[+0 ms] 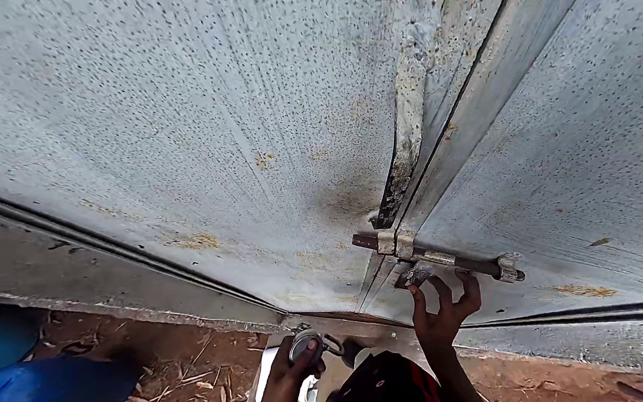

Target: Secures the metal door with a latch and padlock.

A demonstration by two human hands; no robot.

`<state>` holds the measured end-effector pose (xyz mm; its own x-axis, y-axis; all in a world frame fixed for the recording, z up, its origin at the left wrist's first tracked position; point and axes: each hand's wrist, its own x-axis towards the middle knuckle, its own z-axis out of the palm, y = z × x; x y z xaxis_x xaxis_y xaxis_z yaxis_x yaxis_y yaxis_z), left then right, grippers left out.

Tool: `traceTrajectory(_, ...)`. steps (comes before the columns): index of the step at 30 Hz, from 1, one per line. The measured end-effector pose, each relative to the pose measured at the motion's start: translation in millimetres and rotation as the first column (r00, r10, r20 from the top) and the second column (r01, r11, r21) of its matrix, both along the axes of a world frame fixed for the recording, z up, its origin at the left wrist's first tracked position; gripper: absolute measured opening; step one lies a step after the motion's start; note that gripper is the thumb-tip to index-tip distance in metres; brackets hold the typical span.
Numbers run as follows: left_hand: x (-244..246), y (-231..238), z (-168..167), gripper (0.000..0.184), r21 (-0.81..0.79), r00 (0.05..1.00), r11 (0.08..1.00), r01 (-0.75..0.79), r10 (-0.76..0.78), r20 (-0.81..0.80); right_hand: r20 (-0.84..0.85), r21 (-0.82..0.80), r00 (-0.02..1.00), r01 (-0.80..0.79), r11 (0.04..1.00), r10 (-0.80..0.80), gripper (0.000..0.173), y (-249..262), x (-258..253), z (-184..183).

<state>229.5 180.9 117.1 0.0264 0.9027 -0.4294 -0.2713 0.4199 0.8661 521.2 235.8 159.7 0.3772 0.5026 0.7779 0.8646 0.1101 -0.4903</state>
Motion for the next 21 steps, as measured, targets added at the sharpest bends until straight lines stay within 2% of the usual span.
traceTrajectory(2, 14, 5, 10, 0.040, 0.111, 0.994, 0.991, 0.076, -0.066, -0.086, 0.013, -0.049, 0.993, -0.115, 0.992, 0.115, 0.023, -3, 3, -1)
traceTrajectory(4, 29, 11, 25, 0.047, 0.249, 0.960, 0.949, 0.191, -0.129, -0.248, -0.096, -0.112, 0.952, -0.301, 0.947, 0.292, 0.021, -4, 7, 1)
traceTrajectory(6, 46, 21, 37, 0.047, 0.385, 0.864, 0.870, 0.308, -0.087, -0.496, -0.238, -0.144, 0.871, -0.470, 0.871, 0.430, 0.023, -3, 13, 5)
traceTrajectory(8, 63, 33, 41, 0.044, 0.469, 0.814, 0.809, 0.354, -0.020, -0.580, -0.320, -0.184, 0.799, -0.579, 0.795, 0.508, 0.026, -1, 19, 6)
traceTrajectory(10, 79, 43, 42, 0.038, 0.502, 0.898, 0.803, 0.321, -0.089, -0.432, -0.322, -0.266, 0.785, -0.612, 0.745, 0.529, 0.028, 0, 26, 2)
traceTrajectory(12, 91, 49, 40, 0.032, 0.486, 0.963, 0.831, 0.270, -0.244, -0.116, -0.248, -0.339, 0.813, -0.582, 0.739, 0.527, 0.032, 1, 31, 2)
traceTrajectory(13, 96, 52, 36, 0.034, 0.474, 0.954, 0.842, 0.258, -0.300, 0.013, -0.191, -0.354, 0.829, -0.558, 0.751, 0.526, 0.034, 2, 32, 4)
traceTrajectory(15, 104, 55, 35, 0.037, 0.462, 0.913, 0.845, 0.270, -0.377, 0.156, -0.127, -0.360, 0.841, -0.534, 0.765, 0.527, 0.035, 3, 34, 7)
traceTrajectory(18, 109, 57, 53, 0.041, 0.406, 0.886, 0.854, 0.325, -0.425, 0.185, -0.142, -0.344, 0.834, -0.546, 0.763, 0.533, 0.034, 3, 34, 4)
traceTrajectory(21, 113, 62, 68, 0.037, 0.383, 0.913, 0.851, 0.358, -0.406, 0.047, -0.245, -0.330, 0.795, -0.607, 0.723, 0.555, 0.033, 2, 33, 1)
